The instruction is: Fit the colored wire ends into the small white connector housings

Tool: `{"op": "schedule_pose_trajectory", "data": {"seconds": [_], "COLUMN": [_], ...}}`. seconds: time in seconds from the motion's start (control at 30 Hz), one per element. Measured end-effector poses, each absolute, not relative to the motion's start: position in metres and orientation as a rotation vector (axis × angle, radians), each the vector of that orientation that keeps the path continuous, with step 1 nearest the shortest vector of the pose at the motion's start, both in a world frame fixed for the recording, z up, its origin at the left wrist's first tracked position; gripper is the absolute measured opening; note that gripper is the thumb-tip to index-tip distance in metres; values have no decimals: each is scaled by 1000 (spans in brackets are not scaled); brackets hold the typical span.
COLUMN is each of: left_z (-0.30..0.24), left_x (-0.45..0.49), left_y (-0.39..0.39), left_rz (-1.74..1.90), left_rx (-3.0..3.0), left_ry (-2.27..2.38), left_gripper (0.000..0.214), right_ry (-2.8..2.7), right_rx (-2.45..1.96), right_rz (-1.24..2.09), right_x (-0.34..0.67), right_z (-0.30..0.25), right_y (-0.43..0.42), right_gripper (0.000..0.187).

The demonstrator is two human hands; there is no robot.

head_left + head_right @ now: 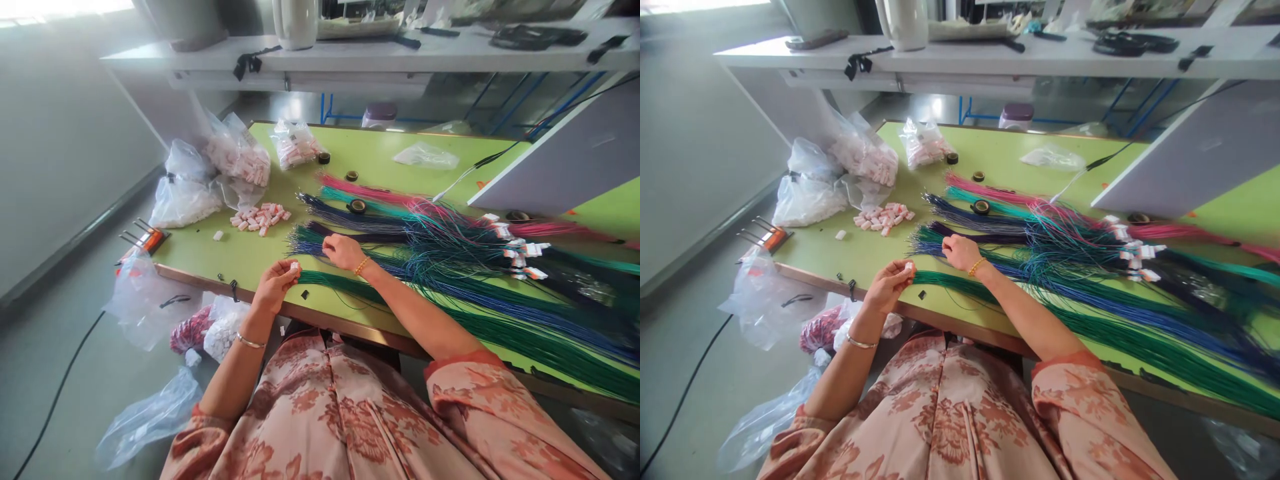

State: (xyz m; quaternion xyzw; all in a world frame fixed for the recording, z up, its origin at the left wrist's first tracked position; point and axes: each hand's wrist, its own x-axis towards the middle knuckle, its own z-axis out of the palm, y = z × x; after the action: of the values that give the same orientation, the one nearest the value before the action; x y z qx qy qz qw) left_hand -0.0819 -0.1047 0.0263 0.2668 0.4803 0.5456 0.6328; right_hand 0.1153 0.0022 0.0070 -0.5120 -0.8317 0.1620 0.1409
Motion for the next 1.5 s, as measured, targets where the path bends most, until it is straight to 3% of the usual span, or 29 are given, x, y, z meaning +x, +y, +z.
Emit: {"op": "schedule_pose_trajectory", "data": {"seconds": [0.17, 0.67, 0.93, 1.5], "left_z": [25, 19, 27, 35], "left_x": [-81, -67, -61, -50], "left_y": [-104, -108, -105, -101], "left_rz": [1256, 1225, 1336, 1273], "left_rx": [592, 562, 497, 492], "left_ry": [1118, 1058, 844, 730], "left_gripper": [44, 42, 31, 27], "right_ry": [-2370, -2204, -2019, -2004], "right_rx": [-1403, -1074, -930, -1093], "right_rz": [486, 1134, 1121, 852], "right_x": [119, 61, 79, 113], "right_z": [22, 45, 71, 62], "right_y": [0, 13, -22, -71], "right_gripper": [15, 11, 15, 15]}}
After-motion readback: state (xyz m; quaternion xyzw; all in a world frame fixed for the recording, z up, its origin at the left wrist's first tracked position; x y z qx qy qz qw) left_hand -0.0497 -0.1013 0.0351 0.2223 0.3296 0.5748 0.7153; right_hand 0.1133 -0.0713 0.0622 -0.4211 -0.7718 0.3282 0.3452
